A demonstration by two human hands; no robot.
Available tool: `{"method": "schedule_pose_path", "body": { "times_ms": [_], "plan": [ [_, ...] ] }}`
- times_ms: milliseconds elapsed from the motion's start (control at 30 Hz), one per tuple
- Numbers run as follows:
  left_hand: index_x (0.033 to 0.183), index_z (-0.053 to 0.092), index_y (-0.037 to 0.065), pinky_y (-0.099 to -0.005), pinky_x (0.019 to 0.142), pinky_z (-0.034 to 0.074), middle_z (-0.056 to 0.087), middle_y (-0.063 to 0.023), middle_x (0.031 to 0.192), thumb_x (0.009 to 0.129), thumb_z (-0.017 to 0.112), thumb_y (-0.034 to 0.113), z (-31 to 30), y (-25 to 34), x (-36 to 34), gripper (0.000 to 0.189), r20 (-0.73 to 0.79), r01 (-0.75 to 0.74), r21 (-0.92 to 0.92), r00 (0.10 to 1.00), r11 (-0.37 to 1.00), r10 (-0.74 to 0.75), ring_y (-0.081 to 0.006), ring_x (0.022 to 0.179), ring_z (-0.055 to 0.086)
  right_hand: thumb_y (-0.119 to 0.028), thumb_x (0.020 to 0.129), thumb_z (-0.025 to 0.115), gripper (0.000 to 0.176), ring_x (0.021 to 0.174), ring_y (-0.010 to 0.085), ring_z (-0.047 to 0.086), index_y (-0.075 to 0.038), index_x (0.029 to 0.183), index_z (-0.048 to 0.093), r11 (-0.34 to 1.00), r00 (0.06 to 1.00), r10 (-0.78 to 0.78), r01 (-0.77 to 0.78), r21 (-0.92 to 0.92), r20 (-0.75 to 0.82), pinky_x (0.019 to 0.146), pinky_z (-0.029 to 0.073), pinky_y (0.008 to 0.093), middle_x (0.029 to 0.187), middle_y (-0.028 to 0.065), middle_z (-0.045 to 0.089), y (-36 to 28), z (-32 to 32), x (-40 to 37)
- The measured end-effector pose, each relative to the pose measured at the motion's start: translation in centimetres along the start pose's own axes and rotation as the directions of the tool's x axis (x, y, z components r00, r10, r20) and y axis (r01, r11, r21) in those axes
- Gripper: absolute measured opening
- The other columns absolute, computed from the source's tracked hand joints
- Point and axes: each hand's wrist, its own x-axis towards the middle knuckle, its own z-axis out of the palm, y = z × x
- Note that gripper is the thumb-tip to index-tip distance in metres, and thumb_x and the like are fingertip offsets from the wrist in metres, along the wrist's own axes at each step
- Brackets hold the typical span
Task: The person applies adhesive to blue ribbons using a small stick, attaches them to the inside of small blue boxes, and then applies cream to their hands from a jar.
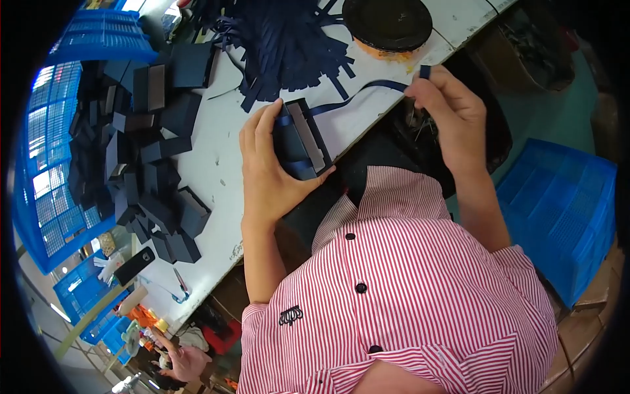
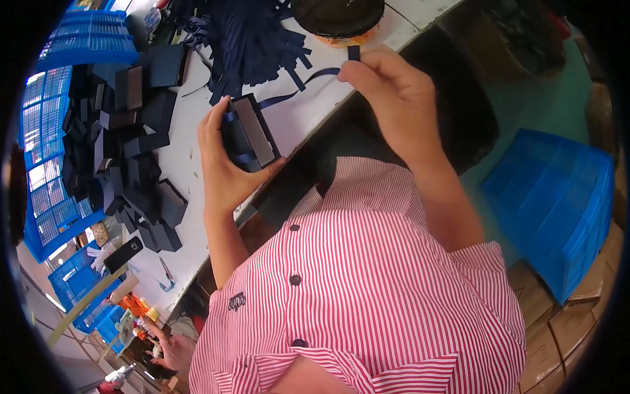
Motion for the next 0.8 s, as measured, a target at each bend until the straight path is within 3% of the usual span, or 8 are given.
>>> {"method": "schedule_pose_path", "body": {
  "times_ms": [67,100,200,333,367,467,567,800],
  "plan": [
    [0.142,0.043,0.008,-0.0440,0.105,0.041,0.048,-0.0160,0.135,0.048,0.094,0.023,0.2,0.1,0.3,0.108,0.003,-0.020,-0.003,1.000,1.000,0.020,-0.0358,0.125,0.047,-0.012,0.098,0.059,0.015,0.077,0.0114,0.062,0.000,0.099,0.068,0.985,0.986,-0.152,0.147,-0.088,-0.061,0.078,0.049,0.0251,0.083,0.0064,0.068,0.8,0.9,0.7],
    [0.140,0.044,0.008,-0.0449,0.103,0.042,0.049,-0.0161,0.134,0.047,0.093,0.021,0.3,0.3,0.5,0.106,-0.001,-0.030,-0.003,1.000,1.000,0.029,-0.0367,0.123,0.048,-0.015,0.099,0.058,0.019,0.075,0.0109,0.062,0.001,0.094,0.066,0.995,0.988,-0.091,0.085,-0.054,-0.122,0.078,0.049,0.0257,0.074,0.0047,0.065,0.6,1.8,0.9],
    [0.139,0.045,0.007,-0.0457,0.101,0.043,0.050,-0.0162,0.133,0.046,0.093,0.019,0.8,0.4,0.7,0.105,0.005,-0.047,-0.029,0.999,0.998,0.048,-0.0373,0.122,0.048,-0.020,0.100,0.059,0.024,0.070,0.0116,0.061,0.001,0.089,0.065,0.968,0.984,0.174,-0.162,0.190,-0.046,0.072,0.050,0.0262,0.073,0.0037,0.064,0.7,2.6,1.3],
    [0.139,0.045,0.007,-0.0456,0.101,0.043,0.050,-0.0161,0.133,0.046,0.093,0.020,1.3,0.6,1.1,0.106,0.026,-0.050,-0.054,0.998,0.997,0.052,-0.0369,0.123,0.048,-0.019,0.097,0.063,0.021,0.053,0.0047,0.049,0.000,0.088,0.065,0.857,0.890,0.441,-0.378,0.351,-0.118,0.051,0.037,0.0172,0.066,0.0015,0.059,0.8,3.6,1.7],
    [0.140,0.044,0.007,-0.0449,0.104,0.042,0.049,-0.0164,0.135,0.046,0.094,0.021,1.4,0.5,1.2,0.107,0.039,-0.049,-0.057,0.998,0.997,0.051,-0.0366,0.125,0.047,-0.017,0.096,0.064,0.019,0.051,0.0011,0.042,0.001,0.090,0.065,0.839,0.876,0.455,-0.362,0.406,-0.161,0.047,0.029,0.0160,0.064,-0.0014,0.054,0.5,4.3,1.7],
    [0.142,0.043,0.007,-0.0436,0.108,0.038,0.046,-0.0169,0.138,0.046,0.095,0.023,1.7,0.4,1.5,0.110,0.069,-0.047,-0.067,0.996,0.997,0.052,-0.0360,0.128,0.045,-0.018,0.095,0.065,0.019,0.050,0.0009,0.037,0.001,0.091,0.066,0.833,0.920,0.351,-0.222,0.507,-0.173,0.046,0.026,0.0175,0.063,-0.0031,0.051,1.9,4.5,1.9],
    [0.142,0.043,0.006,-0.0435,0.108,0.038,0.046,-0.0170,0.137,0.046,0.095,0.022,2.0,0.4,2.0,0.110,0.081,-0.060,-0.075,0.995,0.995,0.066,-0.0360,0.128,0.045,-0.018,0.095,0.066,0.020,0.049,0.0009,0.034,0.001,0.091,0.066,0.811,0.906,0.378,-0.224,0.541,-0.192,0.045,0.024,0.0190,0.063,-0.0036,0.050,2.0,4.7,2.2],
    [0.142,0.043,0.005,-0.0439,0.108,0.038,0.047,-0.0167,0.137,0.046,0.094,0.022,2.5,0.3,2.7,0.110,0.093,-0.076,-0.097,0.992,0.992,0.085,-0.0360,0.128,0.046,-0.021,0.094,0.068,0.022,0.048,0.0006,0.039,0.001,0.091,0.068,0.848,0.876,0.430,-0.311,0.428,-0.216,0.045,0.028,0.0178,0.064,0.0000,0.057,1.6,4.9,2.2]
  ]
}}
